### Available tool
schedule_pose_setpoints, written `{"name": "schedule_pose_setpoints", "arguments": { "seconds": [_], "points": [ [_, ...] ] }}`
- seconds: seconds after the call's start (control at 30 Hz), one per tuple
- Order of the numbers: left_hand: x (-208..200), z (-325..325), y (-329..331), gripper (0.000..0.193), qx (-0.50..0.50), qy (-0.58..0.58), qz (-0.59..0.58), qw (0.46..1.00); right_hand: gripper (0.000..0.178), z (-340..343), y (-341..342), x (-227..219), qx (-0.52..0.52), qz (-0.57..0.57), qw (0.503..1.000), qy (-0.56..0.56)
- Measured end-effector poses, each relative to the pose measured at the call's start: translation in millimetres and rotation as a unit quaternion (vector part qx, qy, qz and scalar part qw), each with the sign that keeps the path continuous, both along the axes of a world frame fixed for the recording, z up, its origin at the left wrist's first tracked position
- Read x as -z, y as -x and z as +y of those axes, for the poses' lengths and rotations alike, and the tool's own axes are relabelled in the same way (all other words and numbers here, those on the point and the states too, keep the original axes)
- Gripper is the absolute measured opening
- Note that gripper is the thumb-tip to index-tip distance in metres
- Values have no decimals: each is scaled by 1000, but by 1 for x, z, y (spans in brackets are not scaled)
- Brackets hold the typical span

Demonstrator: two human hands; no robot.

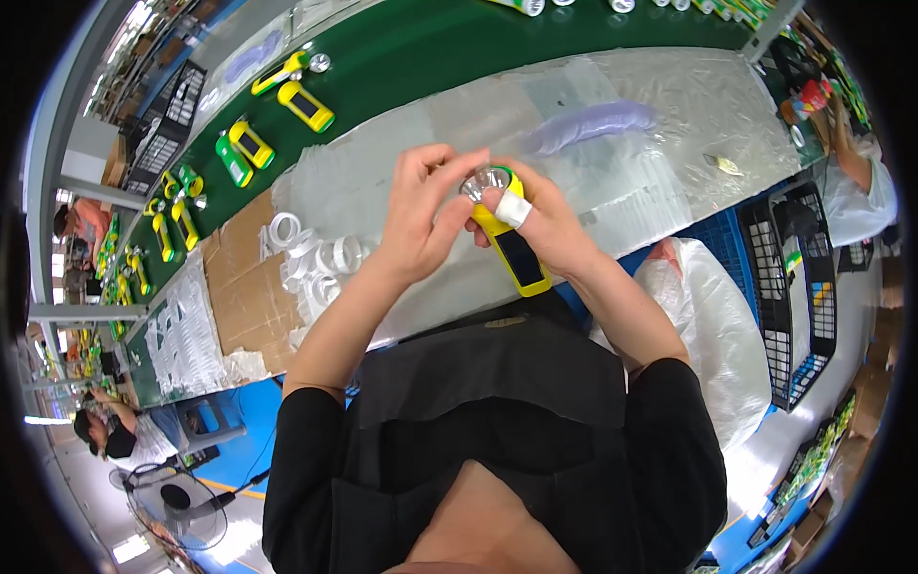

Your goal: Assembling flashlights by fitting plastic rings onto the flashlight bodies at a factory workstation.

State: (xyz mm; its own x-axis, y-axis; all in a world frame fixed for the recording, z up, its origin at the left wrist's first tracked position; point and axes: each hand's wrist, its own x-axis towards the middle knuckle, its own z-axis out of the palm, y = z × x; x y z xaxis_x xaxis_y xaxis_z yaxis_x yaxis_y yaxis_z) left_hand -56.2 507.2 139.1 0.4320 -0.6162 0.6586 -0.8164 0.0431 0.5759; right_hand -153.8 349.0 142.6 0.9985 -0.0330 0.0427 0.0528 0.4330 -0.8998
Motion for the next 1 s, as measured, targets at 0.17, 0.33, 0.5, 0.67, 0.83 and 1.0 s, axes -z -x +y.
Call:
{"name": "schedule_pose_setpoints", "arguments": {
  "seconds": [0.17, 0.33, 0.5, 0.67, 0.83, 1.0],
  "points": [
    [7, 43, 2, 34, -39, 26, -70, 996, 43, 36, -17, 0, -80, 3, 996, 47],
    [12, 59, -4, 34, -33, 44, -89, 995, 42, 59, -27, 10, -135, 9, 988, 70],
    [2, 77, -16, 29, -60, 34, -54, 996, 44, 78, -51, 16, -88, 2, 995, 38],
    [-14, 165, -67, 53, -330, -100, -160, 925, 59, 57, -84, 6, -29, -96, 987, 126],
    [5, 260, -91, 76, -258, -361, 0, 896, 58, 44, -95, 9, 28, -97, 987, 124],
    [31, 239, -113, 69, -237, -334, 107, 906, 58, 47, -97, 17, 22, -112, 984, 137]
  ]
}}
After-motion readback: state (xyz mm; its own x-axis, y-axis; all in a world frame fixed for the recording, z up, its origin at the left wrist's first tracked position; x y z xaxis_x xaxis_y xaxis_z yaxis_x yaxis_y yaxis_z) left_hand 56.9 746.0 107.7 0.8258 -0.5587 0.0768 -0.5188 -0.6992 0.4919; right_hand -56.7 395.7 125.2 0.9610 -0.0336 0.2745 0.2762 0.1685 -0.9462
